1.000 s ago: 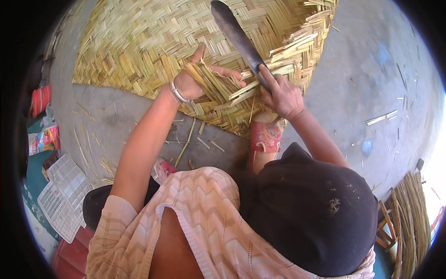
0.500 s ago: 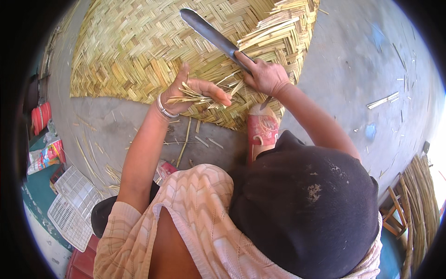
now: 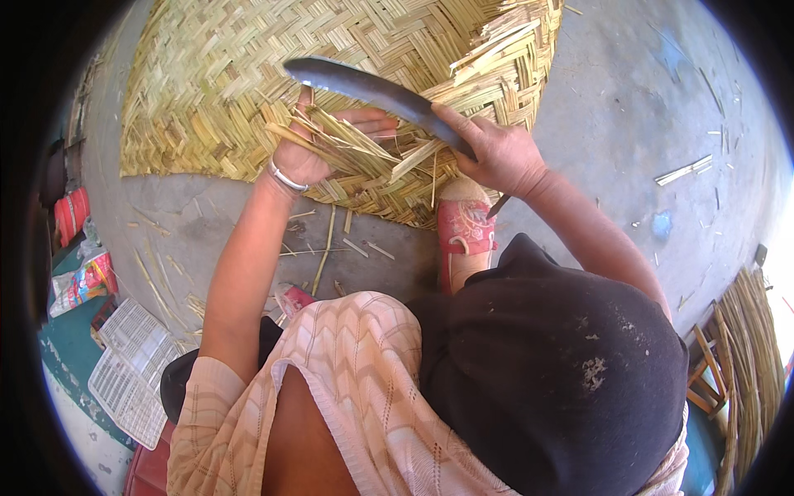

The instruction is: The person uses a curved knife to trim and adjust the edges of a large woven mat on the floor. They repeatedly tap and press the mat's edge with the knife, occasionally picking up loose strands and repositioning the mat to continue working along its perimeter.

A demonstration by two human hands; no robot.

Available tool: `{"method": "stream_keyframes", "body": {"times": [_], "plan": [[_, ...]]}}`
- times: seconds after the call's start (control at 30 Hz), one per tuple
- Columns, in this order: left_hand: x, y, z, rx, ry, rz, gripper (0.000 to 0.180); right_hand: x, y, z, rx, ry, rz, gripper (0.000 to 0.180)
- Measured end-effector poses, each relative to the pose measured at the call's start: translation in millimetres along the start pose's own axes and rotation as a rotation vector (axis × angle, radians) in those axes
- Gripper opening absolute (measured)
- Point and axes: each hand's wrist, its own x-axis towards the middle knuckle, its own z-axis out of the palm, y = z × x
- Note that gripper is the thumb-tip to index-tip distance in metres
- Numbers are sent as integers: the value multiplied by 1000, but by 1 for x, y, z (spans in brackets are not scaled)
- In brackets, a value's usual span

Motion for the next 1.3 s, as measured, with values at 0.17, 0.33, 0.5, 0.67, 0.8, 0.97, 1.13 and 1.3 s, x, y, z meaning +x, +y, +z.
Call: {"method": "stream_keyframes", "body": {"times": [0.17, 0.33, 0.5, 0.67, 0.8, 0.97, 1.13, 1.3], "plan": [[-3, 2, 2, 83, -114, -130, 109, 6, -4, 13, 10, -26, 13, 79], [-8, 2, 18, 272, -37, -167, 110, 9, -2, 15, -43, -62, 47, 81], [-14, -1, 38, 561, 83, -214, 104, 26, 2, 9, -1, -176, 102, 84], [-17, -4, 45, 652, 94, -213, 100, 43, 5, 8, 4, -360, 214, 87], [-18, -4, 49, 687, 52, -235, 101, 54, 8, 10, 60, -420, 222, 80], [-19, -8, 46, 728, -15, -215, 97, 79, 10, 13, 148, -394, 242, 73], [-5, -13, 11, 275, 209, 125, 73, 68, -9, 18, -54, -399, 312, 71], [19, -21, -9, -8, 408, 431, 74, 55, -19, 21, -112, -286, 317, 67]]}}
